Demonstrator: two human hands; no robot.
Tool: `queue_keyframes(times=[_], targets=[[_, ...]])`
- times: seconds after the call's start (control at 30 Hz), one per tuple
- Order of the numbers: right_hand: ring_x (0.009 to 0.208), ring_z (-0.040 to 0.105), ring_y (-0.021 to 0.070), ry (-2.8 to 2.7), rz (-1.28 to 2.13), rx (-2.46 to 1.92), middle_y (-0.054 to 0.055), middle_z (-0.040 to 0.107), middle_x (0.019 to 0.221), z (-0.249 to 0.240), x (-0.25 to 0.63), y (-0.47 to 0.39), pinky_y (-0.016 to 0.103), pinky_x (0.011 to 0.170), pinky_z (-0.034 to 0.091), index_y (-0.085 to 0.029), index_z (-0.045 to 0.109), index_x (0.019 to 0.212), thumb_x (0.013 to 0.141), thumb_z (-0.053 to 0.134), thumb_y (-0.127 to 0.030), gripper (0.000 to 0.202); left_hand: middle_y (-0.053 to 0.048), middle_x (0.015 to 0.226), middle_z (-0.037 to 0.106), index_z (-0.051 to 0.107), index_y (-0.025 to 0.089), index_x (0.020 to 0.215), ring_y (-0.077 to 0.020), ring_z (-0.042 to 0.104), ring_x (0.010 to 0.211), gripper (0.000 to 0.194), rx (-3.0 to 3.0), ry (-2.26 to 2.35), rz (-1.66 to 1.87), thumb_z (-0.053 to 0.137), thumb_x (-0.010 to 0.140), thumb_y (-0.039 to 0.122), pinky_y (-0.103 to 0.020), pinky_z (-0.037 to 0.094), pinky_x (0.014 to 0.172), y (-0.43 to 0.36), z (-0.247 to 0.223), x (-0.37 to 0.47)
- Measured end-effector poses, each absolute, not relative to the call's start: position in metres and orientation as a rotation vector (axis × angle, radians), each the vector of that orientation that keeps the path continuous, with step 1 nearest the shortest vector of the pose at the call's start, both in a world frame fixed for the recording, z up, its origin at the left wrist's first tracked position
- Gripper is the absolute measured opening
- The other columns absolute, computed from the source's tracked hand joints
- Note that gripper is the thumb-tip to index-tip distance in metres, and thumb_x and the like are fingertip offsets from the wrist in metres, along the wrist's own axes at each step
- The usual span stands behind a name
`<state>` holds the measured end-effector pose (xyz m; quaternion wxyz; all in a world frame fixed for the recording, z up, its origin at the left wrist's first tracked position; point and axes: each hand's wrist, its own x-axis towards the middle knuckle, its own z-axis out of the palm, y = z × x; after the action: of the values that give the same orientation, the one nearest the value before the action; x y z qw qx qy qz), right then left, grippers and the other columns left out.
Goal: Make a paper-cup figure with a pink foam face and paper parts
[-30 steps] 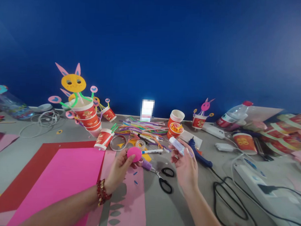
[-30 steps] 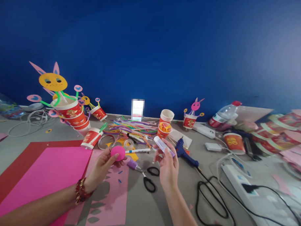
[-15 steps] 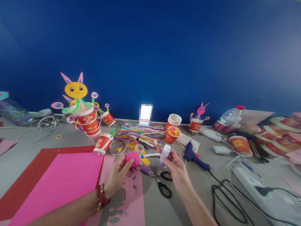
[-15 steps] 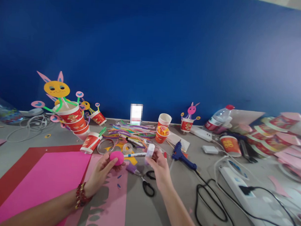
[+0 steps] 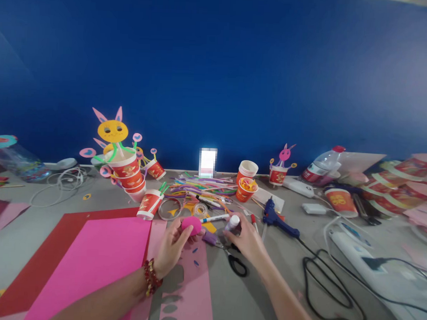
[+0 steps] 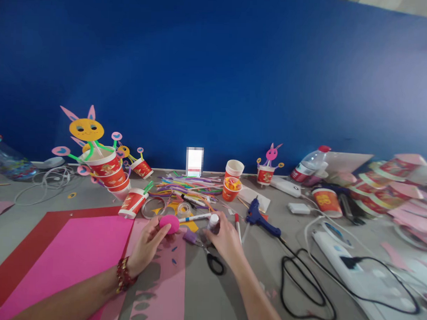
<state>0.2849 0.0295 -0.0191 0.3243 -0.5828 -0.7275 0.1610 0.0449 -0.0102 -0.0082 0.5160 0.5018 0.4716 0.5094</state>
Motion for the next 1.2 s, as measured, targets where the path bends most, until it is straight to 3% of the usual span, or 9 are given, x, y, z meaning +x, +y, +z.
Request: queue_keyframes(times=[0.07, 0.13, 0.2, 0.3, 0.53, 0.73, 0.9, 1.03, 1.2], targets=[[0.087, 0.067, 0.0283, -1.861, 0.215, -1.476, 0.009, 0.069, 0.107, -0.006, 0.286, 0.023, 0.042, 0.074, 0.053, -0.024, 0.053, 0.122, 0.077, 0.069, -0.036, 0.049, -0.003, 0.071, 0.072, 0.057, 0.018, 0.092, -0.0165, 0.066, 0.062, 0.031, 1.175, 1.154, 1.235, 0.058, 0.088, 0.048, -0.023, 0.048, 0.052, -0.009, -0.008, 0.045], [0.097, 0.064, 0.0304, -1.78, -0.047, -1.376, 0.013, 0.065, 0.115, 0.011, 0.283, 0.013, 0.045, 0.082, 0.05, -0.023, 0.051, 0.125, 0.08, 0.069, -0.038, 0.051, -0.002, 0.07, 0.071, 0.057, 0.018, 0.09, -0.0154, 0.063, 0.058, 0.032, 1.167, 1.137, 1.262, 0.059, 0.086, 0.05, -0.024, 0.048, 0.052, -0.008, -0.01, 0.045], [0.097, 0.063, 0.0289, -1.853, -0.164, -1.19, 0.012, 0.067, 0.109, 0.024, 0.274, 0.002, 0.043, 0.086, 0.049, -0.022, 0.055, 0.116, 0.084, 0.067, -0.031, 0.035, -0.001, 0.068, 0.069, 0.057, 0.017, 0.087, -0.015, 0.062, 0.058, 0.031, 1.192, 1.107, 1.283, 0.059, 0.087, 0.049, -0.024, 0.048, 0.054, -0.006, -0.014, 0.045], [0.088, 0.065, 0.0247, -2.267, -0.021, -1.088, 0.007, 0.071, 0.094, 0.026, 0.25, -0.011, 0.036, 0.078, 0.052, -0.022, 0.06, 0.102, 0.087, 0.061, -0.02, 0.015, 0.0, 0.067, 0.068, 0.056, 0.018, 0.088, -0.0155, 0.062, 0.058, 0.03, 1.181, 1.128, 1.288, 0.058, 0.088, 0.048, -0.025, 0.047, 0.053, -0.005, -0.019, 0.044], [0.079, 0.065, 0.0294, -2.498, -0.231, -1.423, 0.01, 0.072, 0.081, -0.004, 0.217, -0.014, 0.039, 0.067, 0.05, -0.019, 0.064, 0.088, 0.078, 0.062, -0.004, 0.019, -0.002, 0.07, 0.069, 0.055, 0.018, 0.088, -0.0164, 0.064, 0.063, 0.028, 1.147, 1.142, 1.312, 0.057, 0.09, 0.045, -0.027, 0.05, 0.06, -0.006, -0.021, 0.041], [0.093, 0.064, 0.0223, -2.22, 0.275, -1.155, 0.007, 0.069, 0.104, 0.04, 0.258, -0.009, 0.031, 0.078, 0.05, -0.024, 0.061, 0.111, 0.094, 0.053, -0.019, 0.02, -0.003, 0.073, 0.07, 0.057, 0.017, 0.087, -0.0153, 0.062, 0.062, 0.029, 1.171, 1.079, 1.342, 0.058, 0.089, 0.046, -0.026, 0.049, 0.06, -0.004, -0.022, 0.042], [0.065, 0.059, 0.0176, -2.005, 0.445, -1.348, 0.003, 0.068, 0.08, 0.067, 0.309, 0.025, 0.026, 0.059, 0.045, -0.022, 0.065, 0.095, 0.091, 0.056, -0.034, 0.016, -0.002, 0.069, 0.067, 0.058, 0.017, 0.088, -0.0155, 0.061, 0.061, 0.031, 1.147, 1.055, 1.347, 0.06, 0.087, 0.048, -0.025, 0.048, 0.058, -0.002, -0.028, 0.042], [0.065, 0.062, 0.0181, -1.997, 0.684, -1.381, 0.002, 0.07, 0.073, 0.059, 0.317, 0.049, 0.026, 0.06, 0.046, -0.02, 0.067, 0.082, 0.087, 0.056, -0.032, 0.016, -0.001, 0.067, 0.065, 0.056, 0.018, 0.088, -0.0138, 0.058, 0.057, 0.032, 1.108, 1.07, 1.348, 0.062, 0.085, 0.049, -0.024, 0.046, 0.055, -0.001, -0.031, 0.043], [0.063, 0.059, 0.0165, -2.063, 0.628, -1.4, 0.0, 0.068, 0.069, 0.055, 0.307, 0.057, 0.025, 0.059, 0.043, -0.02, 0.065, 0.075, 0.084, 0.055, -0.028, 0.016, -0.002, 0.07, 0.066, 0.055, 0.018, 0.089, -0.014, 0.058, 0.059, 0.031, 1.116, 1.06, 1.341, 0.06, 0.087, 0.049, -0.024, 0.045, 0.055, -0.001, -0.03, 0.043]])
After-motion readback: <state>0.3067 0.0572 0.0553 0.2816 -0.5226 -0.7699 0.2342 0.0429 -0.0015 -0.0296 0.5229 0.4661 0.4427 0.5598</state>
